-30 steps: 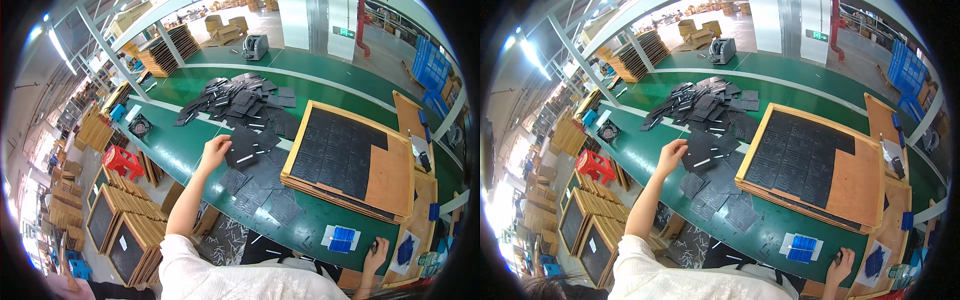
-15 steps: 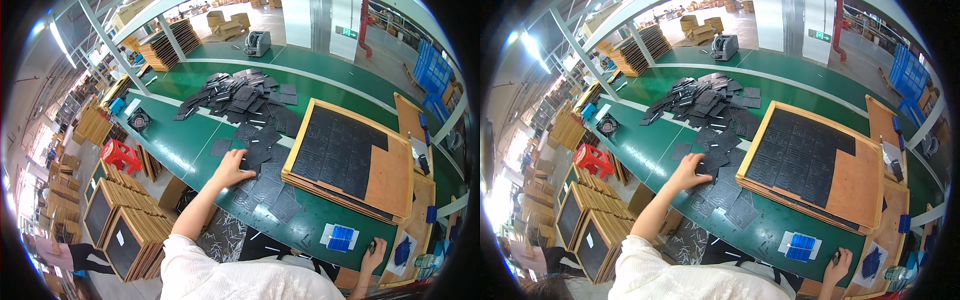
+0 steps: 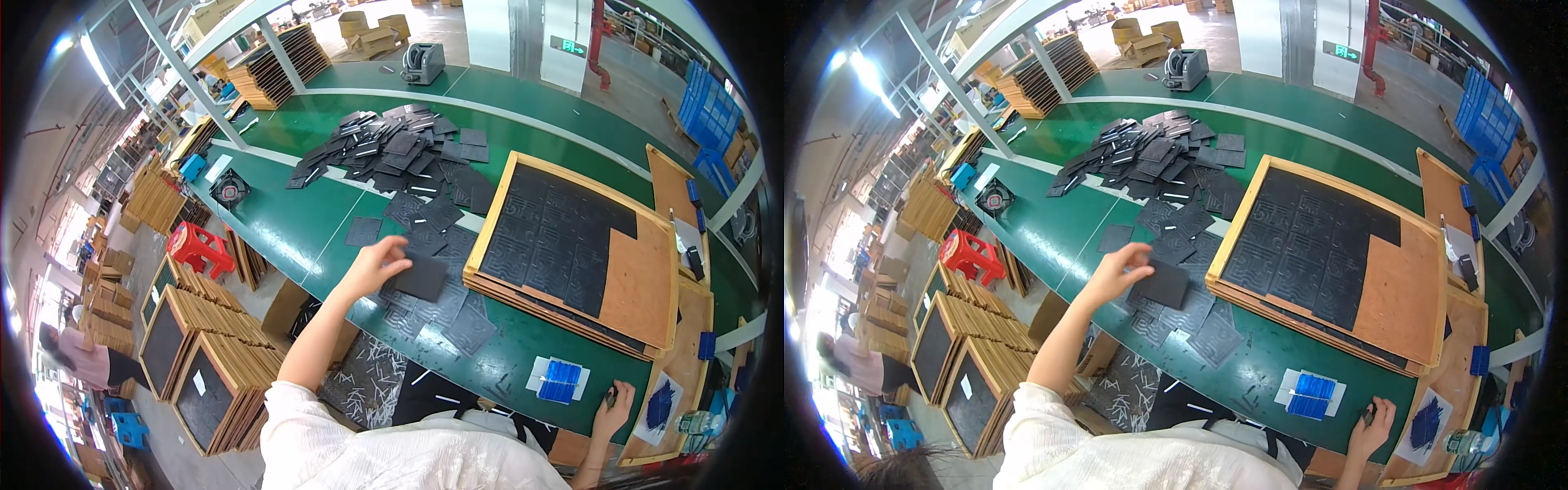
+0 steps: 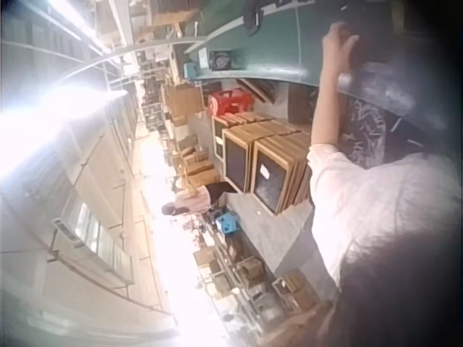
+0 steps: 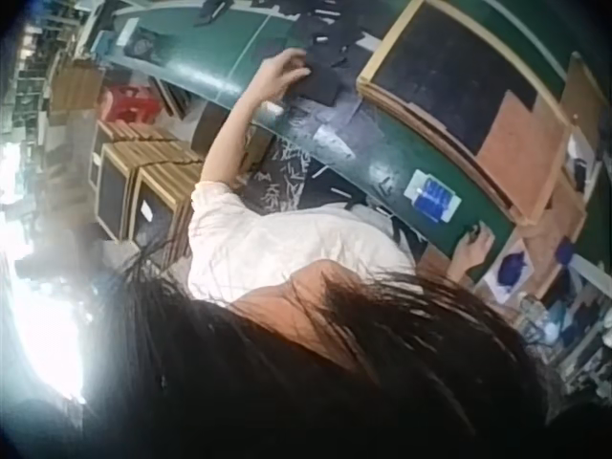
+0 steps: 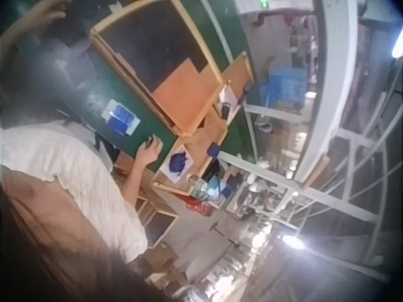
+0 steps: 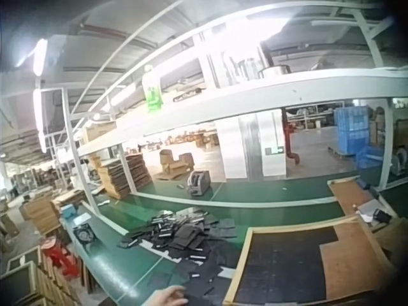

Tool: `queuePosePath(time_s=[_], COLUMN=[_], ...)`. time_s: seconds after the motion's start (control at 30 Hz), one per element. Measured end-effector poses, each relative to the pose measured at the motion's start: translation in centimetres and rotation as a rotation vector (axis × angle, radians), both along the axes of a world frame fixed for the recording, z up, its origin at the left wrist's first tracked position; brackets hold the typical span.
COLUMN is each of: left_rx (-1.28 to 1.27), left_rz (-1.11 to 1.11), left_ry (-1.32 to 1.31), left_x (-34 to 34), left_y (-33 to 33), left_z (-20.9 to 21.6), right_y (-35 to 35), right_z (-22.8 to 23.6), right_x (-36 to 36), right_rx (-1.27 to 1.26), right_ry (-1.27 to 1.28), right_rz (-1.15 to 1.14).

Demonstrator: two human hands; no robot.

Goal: The person assembles solar panels by placing backing sheets into a wooden tray and pressing solar cells onto backing plates by hand.

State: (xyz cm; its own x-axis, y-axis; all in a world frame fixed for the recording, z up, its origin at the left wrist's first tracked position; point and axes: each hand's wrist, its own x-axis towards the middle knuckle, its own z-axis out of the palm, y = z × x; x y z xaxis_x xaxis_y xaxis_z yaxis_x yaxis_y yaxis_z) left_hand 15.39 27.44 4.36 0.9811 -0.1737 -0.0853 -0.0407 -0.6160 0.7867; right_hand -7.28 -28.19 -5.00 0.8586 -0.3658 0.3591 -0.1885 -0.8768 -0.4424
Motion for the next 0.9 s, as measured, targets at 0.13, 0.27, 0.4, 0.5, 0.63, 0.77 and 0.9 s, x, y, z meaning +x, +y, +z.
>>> queuePosePath(time_s=[0.13, 0.27, 0.4, 0.5, 0.63, 0.77, 0.9], left_rx=[0.385, 0.261, 0.446, 0.667, 0.561, 0.434, 0.567], left_rz=[0.107, 0.140, 0.093, 0.189, 0.267, 0.194, 0.232], left_ry=[-0.774, -0.291, -0.549, -0.280, 0.111, 0.179, 0.027], left_x=[4.0, 6.1, 10.0, 11.8, 14.6, 16.0, 14.2], left_y=[0.5, -1.4, -2.3, -3.3, -2.0, 3.9, 0.6], left_z=[-6.2, -5.0, -5.3, -5.8, -5.8, -8.0, -7.2], right_y=[0.2, 0.2, 0.3, 0.5, 0.4, 0.8, 0.3], right_z=[0.1, 0.1, 0.3, 0.4, 0.4, 0.4, 0.5], right_x=[0.1, -0.1, 0.1, 0.1, -0.1, 0.3, 0.1], right_rx=[0.001, -0.007, -0.022, -0.029, -0.028, -0.013, -0.007], right_ry=[-0.010, -0.022, -0.026, -0.034, -0.041, -0.036, -0.041], right_rz=[0.017, 0.009, 0.018, 0.011, -0.010, 0.022, 0.014])
